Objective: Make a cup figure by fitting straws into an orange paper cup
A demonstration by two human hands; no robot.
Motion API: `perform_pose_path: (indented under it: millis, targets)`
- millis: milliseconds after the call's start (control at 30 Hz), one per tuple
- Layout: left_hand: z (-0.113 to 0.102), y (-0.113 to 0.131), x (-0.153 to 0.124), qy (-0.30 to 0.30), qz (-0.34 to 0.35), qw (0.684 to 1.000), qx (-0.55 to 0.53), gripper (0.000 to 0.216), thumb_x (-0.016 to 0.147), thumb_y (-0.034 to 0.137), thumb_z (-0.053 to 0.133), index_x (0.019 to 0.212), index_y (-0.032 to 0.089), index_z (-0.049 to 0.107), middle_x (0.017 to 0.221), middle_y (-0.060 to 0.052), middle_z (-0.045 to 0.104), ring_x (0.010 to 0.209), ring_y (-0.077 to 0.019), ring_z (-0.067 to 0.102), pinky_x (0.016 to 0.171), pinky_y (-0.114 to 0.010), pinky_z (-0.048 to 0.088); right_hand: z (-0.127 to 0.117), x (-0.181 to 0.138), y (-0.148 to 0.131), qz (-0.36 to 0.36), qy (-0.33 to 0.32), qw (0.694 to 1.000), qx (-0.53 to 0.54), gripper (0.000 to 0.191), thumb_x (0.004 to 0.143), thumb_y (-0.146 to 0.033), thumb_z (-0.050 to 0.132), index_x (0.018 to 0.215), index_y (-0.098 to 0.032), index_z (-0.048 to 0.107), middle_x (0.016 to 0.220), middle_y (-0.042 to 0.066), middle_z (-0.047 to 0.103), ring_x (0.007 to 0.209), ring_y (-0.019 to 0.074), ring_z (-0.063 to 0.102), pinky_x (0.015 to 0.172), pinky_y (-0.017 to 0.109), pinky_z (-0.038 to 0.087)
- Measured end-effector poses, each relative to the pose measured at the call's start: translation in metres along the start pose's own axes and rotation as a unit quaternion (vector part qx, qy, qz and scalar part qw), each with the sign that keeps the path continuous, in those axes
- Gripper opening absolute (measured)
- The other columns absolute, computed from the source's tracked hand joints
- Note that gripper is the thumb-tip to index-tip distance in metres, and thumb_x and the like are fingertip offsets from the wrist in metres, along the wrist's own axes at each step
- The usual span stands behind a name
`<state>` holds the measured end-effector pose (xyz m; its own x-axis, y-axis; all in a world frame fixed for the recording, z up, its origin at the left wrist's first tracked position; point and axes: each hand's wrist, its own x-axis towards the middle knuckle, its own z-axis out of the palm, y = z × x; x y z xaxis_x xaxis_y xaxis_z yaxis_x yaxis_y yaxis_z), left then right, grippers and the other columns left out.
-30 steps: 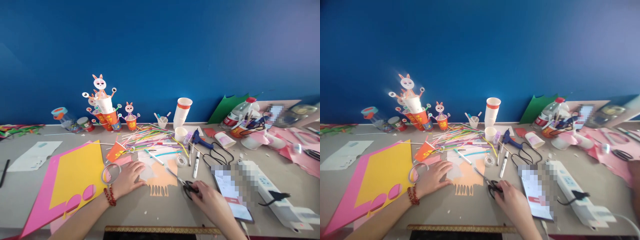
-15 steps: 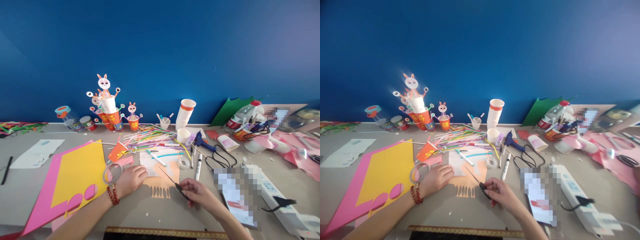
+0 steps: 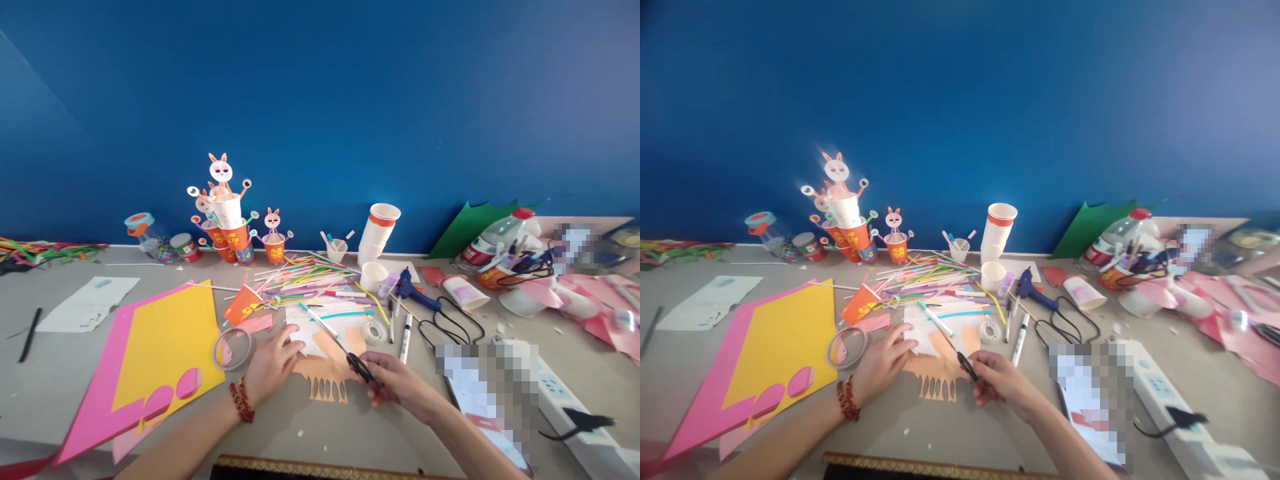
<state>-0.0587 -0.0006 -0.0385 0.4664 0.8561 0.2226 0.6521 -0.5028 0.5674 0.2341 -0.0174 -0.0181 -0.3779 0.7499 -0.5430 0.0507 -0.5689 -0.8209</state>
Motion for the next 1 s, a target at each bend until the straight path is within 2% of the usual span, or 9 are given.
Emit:
perform_pose_path:
  millis: [100, 167, 267, 367, 433, 533, 667, 867, 1000]
  targets:
    - [0.011, 0.005, -0.011, 0.085, -0.105, 0.962, -0.236, 0.034, 0.092, 0.027, 0.049, 0.126, 0.028, 0.053, 0.151, -0.01, 0.035, 0.123, -0.0281, 0.054, 0.093, -0.04, 0.052, 0.004, -0.008, -0.003, 0.002, -0.012, 0.998, 0.053, 0.052, 0.068, -0.061, 0.076, 0.09, -0.017, 0.059, 0.082, -0.001, 0.061, 0.058, 0.008, 0.061, 0.054, 0.02, 0.052]
    - [0.019, 0.011, -0.018, 0.134, -0.194, 0.873, -0.427, 0.052, 0.091, 0.032, 0.055, 0.139, 0.032, 0.036, 0.153, -0.009, 0.035, 0.126, -0.0282, 0.054, 0.095, -0.042, 0.053, 0.006, -0.011, -0.004, 0.01, -0.013, 0.999, 0.038, 0.05, 0.068, -0.06, 0.076, 0.088, -0.018, 0.057, 0.08, -0.001, 0.061, 0.055, 0.0072, 0.06, 0.05, 0.018, 0.047]
    - [0.029, 0.022, -0.022, 0.186, -0.288, 0.736, -0.584, 0.055, 0.086, 0.035, 0.062, 0.136, 0.03, 0.04, 0.155, -0.008, 0.035, 0.116, -0.0254, 0.061, 0.098, -0.042, 0.052, 0.007, -0.012, -0.006, 0.014, -0.005, 0.999, -0.029, 0.05, 0.072, -0.063, 0.071, 0.083, -0.017, 0.054, 0.076, -0.003, 0.06, 0.05, 0.0057, 0.058, 0.045, 0.015, 0.041]
    - [0.031, 0.03, -0.018, 0.197, -0.324, 0.662, -0.647, 0.05, 0.084, 0.035, 0.067, 0.129, 0.022, 0.049, 0.143, -0.011, 0.05, 0.109, -0.0245, 0.065, 0.096, -0.042, 0.053, 0.006, -0.007, -0.007, 0.019, -0.011, 0.996, -0.089, 0.053, 0.074, -0.068, 0.065, 0.079, -0.017, 0.052, 0.072, -0.003, 0.059, 0.045, 0.0048, 0.056, 0.042, 0.015, 0.038]
    - [0.027, 0.033, -0.011, 0.183, -0.332, 0.648, -0.661, 0.047, 0.083, 0.035, 0.068, 0.125, 0.02, 0.053, 0.133, -0.012, 0.059, 0.108, -0.0248, 0.066, 0.092, -0.041, 0.055, 0.005, -0.002, -0.007, 0.022, -0.022, 0.993, -0.112, 0.054, 0.075, -0.07, 0.062, 0.078, -0.017, 0.052, 0.07, -0.004, 0.059, 0.042, 0.0044, 0.055, 0.041, 0.015, 0.037]
    - [0.02, 0.033, -0.001, 0.198, -0.32, 0.643, -0.666, 0.045, 0.082, 0.032, 0.07, 0.122, 0.023, 0.053, 0.132, -0.009, 0.06, 0.106, -0.0231, 0.066, 0.09, -0.04, 0.056, 0.005, 0.003, -0.005, 0.023, -0.018, 0.992, -0.126, 0.055, 0.076, -0.071, 0.059, 0.08, -0.017, 0.051, 0.07, -0.004, 0.059, 0.042, 0.0045, 0.055, 0.041, 0.015, 0.037]
    - [0.021, 0.034, 0.004, 0.221, -0.338, 0.601, -0.69, 0.049, 0.08, 0.024, 0.073, 0.123, 0.023, 0.049, 0.112, -0.008, 0.07, 0.09, -0.0203, 0.072, 0.086, -0.039, 0.057, 0.007, 0.006, 0.001, 0.021, -0.014, 0.99, -0.137, 0.056, 0.076, -0.073, 0.056, 0.08, -0.018, 0.049, 0.073, -0.004, 0.058, 0.043, 0.0048, 0.056, 0.039, 0.015, 0.038]
    - [0.034, 0.045, 0.007, 0.116, -0.389, 0.522, -0.75, 0.025, 0.08, 0.026, 0.074, 0.094, 0.016, 0.057, 0.092, -0.01, 0.072, 0.1, -0.0297, 0.071, 0.081, -0.038, 0.058, 0.015, 0.008, 0.002, 0.011, -0.024, 0.988, -0.154, 0.055, 0.078, -0.073, 0.054, 0.079, -0.018, 0.049, 0.072, -0.004, 0.059, 0.042, 0.0043, 0.055, 0.04, 0.015, 0.04]
    - [0.037, 0.045, 0.014, 0.128, -0.424, 0.508, -0.739, 0.021, 0.076, 0.011, 0.072, 0.087, 0.016, 0.055, 0.092, -0.008, 0.072, 0.099, -0.0304, 0.072, 0.077, -0.036, 0.058, 0.011, 0.006, -0.004, 0.009, -0.041, 0.987, -0.157, 0.054, 0.079, -0.072, 0.054, 0.079, -0.018, 0.049, 0.072, -0.004, 0.06, 0.04, 0.0039, 0.054, 0.039, 0.015, 0.041]
